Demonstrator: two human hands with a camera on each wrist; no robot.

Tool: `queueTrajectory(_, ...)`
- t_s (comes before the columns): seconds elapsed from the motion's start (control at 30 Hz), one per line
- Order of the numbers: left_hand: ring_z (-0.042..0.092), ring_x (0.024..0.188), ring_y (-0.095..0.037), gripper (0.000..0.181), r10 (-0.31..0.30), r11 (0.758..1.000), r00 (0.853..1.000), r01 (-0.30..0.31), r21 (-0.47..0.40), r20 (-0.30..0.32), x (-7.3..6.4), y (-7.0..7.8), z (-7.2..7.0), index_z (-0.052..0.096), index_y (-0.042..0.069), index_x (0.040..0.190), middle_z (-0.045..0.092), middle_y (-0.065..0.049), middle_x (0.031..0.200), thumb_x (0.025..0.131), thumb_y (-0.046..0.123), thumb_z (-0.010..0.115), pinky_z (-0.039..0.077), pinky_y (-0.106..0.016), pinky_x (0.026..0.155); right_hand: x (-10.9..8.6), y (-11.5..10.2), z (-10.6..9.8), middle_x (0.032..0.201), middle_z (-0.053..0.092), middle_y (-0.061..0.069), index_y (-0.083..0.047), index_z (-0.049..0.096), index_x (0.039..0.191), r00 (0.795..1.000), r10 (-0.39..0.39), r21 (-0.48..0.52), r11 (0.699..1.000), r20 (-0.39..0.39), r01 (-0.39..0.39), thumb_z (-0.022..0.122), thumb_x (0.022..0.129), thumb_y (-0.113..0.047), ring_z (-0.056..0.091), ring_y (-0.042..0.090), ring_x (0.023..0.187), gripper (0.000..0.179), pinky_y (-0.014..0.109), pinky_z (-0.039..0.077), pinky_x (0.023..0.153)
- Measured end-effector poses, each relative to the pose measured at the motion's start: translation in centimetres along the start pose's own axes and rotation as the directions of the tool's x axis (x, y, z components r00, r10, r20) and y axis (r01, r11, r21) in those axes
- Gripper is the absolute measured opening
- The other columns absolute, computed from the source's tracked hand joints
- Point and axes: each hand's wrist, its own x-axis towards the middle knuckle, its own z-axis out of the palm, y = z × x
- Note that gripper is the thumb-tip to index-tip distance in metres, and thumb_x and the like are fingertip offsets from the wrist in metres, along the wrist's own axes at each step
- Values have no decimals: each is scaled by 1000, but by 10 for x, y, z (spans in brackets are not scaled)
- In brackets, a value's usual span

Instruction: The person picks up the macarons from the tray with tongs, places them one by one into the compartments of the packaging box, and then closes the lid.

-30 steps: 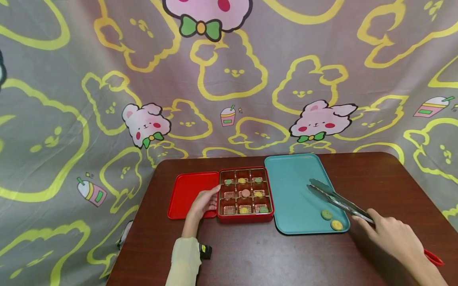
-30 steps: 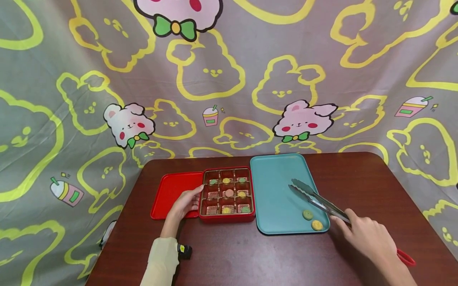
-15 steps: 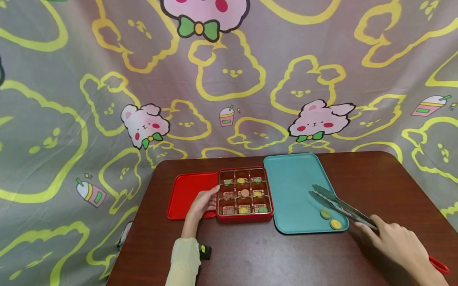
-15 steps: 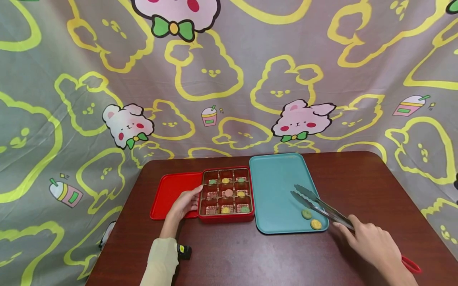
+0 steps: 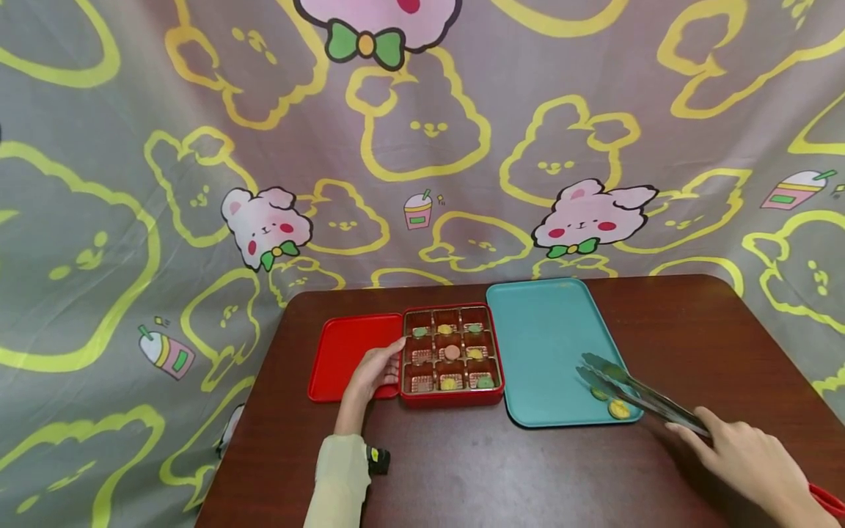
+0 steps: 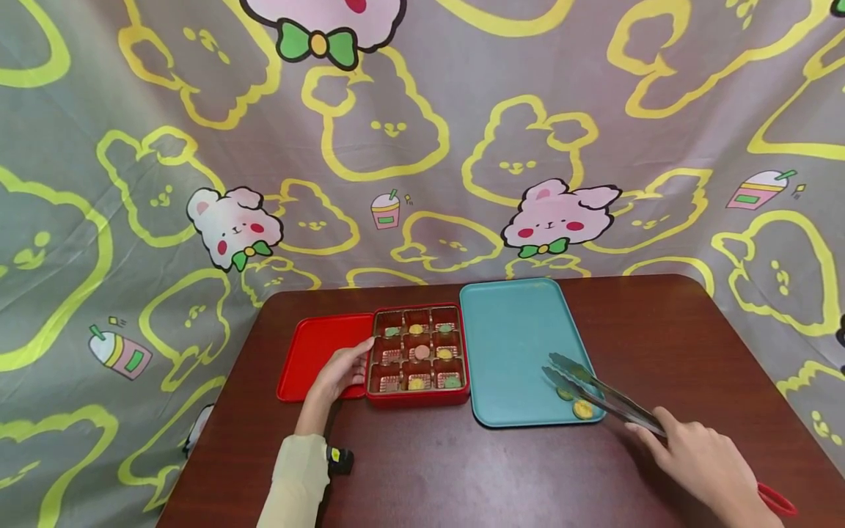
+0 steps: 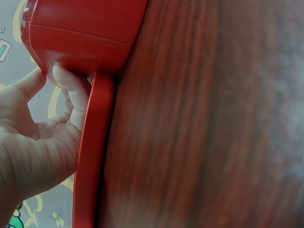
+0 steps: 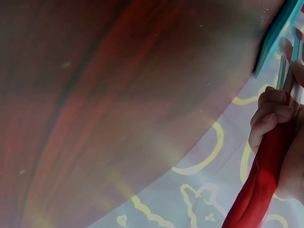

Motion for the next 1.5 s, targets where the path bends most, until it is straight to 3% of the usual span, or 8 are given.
queueTrajectory(0.23,54,58,-10,38,-4,1000,1000,4,-9,9,1,2,1,65,10,76,59,0,68,99,40,69,51,-21,54,-4,9,4,64,42,1,-6,57,97,999,-10,-46,999,32,12,58,103,-53,44,19,58,47,39,39,52)
queueTrajectory(0.5,54,58,-10,37,3,1000,1000,-3,-4,0,-1,0,0,66,9,76,59,0,67,99,39,69,51,-22,53,-8,17,4,60,38,-1,-10,56,94,998,-49,-47,998,-43,47,63,101,-52,41,17,54,43,37,36,50)
queueTrajectory(0.77,54,58,-10,38,2,1000,1000,-2,-3,-1,0,0,0,65,10,75,59,0,67,99,39,69,51,-21,53,-11,24,2,59,39,-1,-8,56,94,999,-31,-63,998,-13,30,61,101,-53,42,17,53,46,37,38,50)
queueTrajectory(0.97,53,57,-10,39,2,1000,1000,-2,3,-12,-2,0,1,64,11,73,58,1,66,99,39,69,51,-21,52,-13,26,8,57,34,-2,-10,54,90,994,-61,-51,997,-88,56,62,102,-49,38,17,52,41,36,34,50)
queueTrajectory(1.17,54,58,-10,39,-1,1000,1000,1,3,-13,-2,1,0,65,10,74,59,1,66,99,39,69,50,-21,53,-14,24,16,56,29,-4,-15,49,83,974,-109,-54,993,-200,100,66,100,-46,33,16,51,40,35,30,48)
queueTrajectory(1.5,54,57,-10,39,8,1000,1000,-8,2,-16,-1,-2,0,65,10,74,58,0,66,99,40,69,50,-21,52,-2,12,16,56,32,-2,-13,51,85,966,-124,-31,992,-229,120,69,99,-44,34,16,50,38,37,31,47)
